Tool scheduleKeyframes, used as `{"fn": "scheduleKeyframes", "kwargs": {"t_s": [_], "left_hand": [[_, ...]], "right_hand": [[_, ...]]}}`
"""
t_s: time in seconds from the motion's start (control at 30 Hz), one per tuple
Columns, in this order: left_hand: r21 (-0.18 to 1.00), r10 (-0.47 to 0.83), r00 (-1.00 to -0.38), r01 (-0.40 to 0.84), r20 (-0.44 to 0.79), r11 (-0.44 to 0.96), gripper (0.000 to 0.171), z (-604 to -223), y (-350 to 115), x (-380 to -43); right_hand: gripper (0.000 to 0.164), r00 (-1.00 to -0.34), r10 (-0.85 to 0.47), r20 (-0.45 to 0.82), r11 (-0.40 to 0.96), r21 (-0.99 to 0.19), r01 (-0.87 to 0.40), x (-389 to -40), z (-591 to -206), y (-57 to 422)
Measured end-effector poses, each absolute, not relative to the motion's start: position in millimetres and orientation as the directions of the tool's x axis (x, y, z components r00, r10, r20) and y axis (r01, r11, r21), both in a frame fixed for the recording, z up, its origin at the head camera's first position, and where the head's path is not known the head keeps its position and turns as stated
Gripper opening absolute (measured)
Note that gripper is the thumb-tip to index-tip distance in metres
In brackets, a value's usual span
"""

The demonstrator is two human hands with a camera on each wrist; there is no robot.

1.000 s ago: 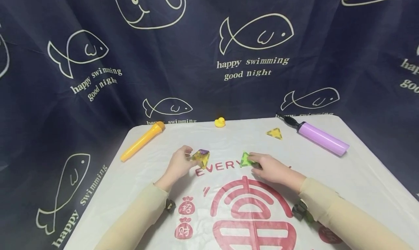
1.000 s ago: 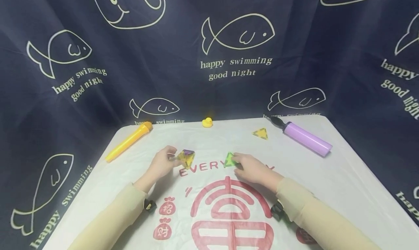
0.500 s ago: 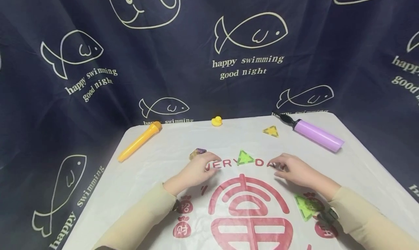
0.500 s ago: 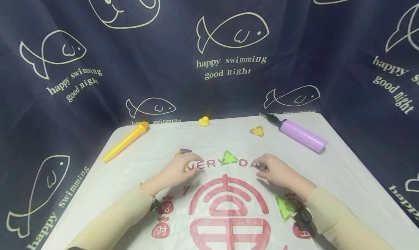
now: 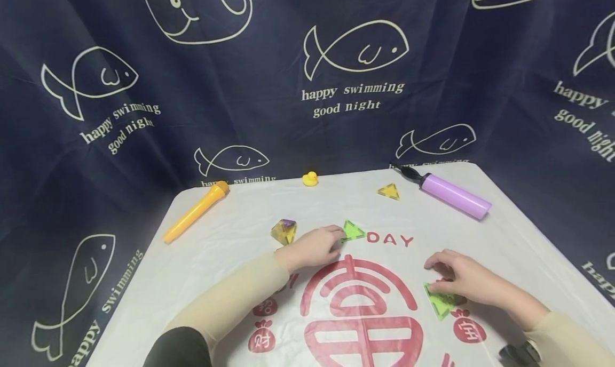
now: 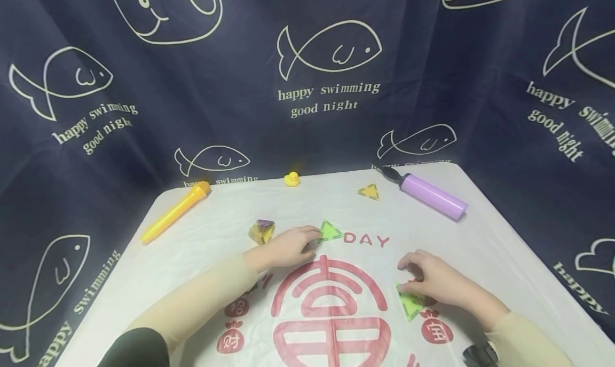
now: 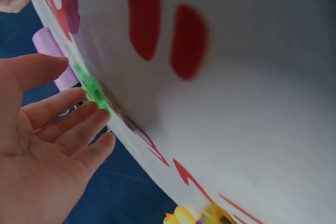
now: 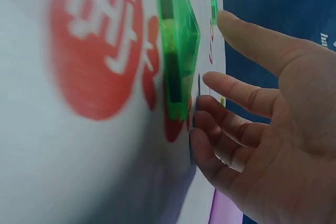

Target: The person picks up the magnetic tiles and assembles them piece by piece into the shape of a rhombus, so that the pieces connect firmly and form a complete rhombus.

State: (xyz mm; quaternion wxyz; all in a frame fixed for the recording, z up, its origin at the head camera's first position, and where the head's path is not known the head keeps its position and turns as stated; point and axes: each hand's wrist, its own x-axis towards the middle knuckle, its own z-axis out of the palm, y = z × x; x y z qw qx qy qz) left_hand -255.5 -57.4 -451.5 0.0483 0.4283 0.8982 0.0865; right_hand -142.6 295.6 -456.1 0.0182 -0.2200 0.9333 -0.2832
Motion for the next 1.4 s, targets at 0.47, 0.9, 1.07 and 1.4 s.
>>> {"fn": "scheduleKeyframes", "kwargs": {"t_s": [0.47, 0.9, 1.07, 1.4], "left_hand": [[0.168, 0.806, -0.59, 0.79, -0.053, 0.589, 0.045, -456, -43, -260], [0.155, 0.81, -0.582, 0.795, -0.079, 0.586, 0.045, -452, -42, -256], [0.137, 0.819, -0.57, 0.808, -0.066, 0.573, 0.043, -452, -43, -257], [0.121, 0.823, -0.565, 0.814, -0.057, 0.568, 0.043, -454, -44, -258]], "right_hand": [[0.062, -0.925, -0.375, 0.066, 0.813, -0.455, -0.362, -108, -464, 290], [0.063, -0.955, -0.295, 0.029, 0.868, -0.409, -0.281, -113, -460, 274], [0.062, -0.955, -0.294, 0.041, 0.87, -0.402, -0.286, -129, -459, 263], [0.061, -0.94, -0.32, 0.119, 0.832, -0.439, -0.339, -174, -458, 241]]}}
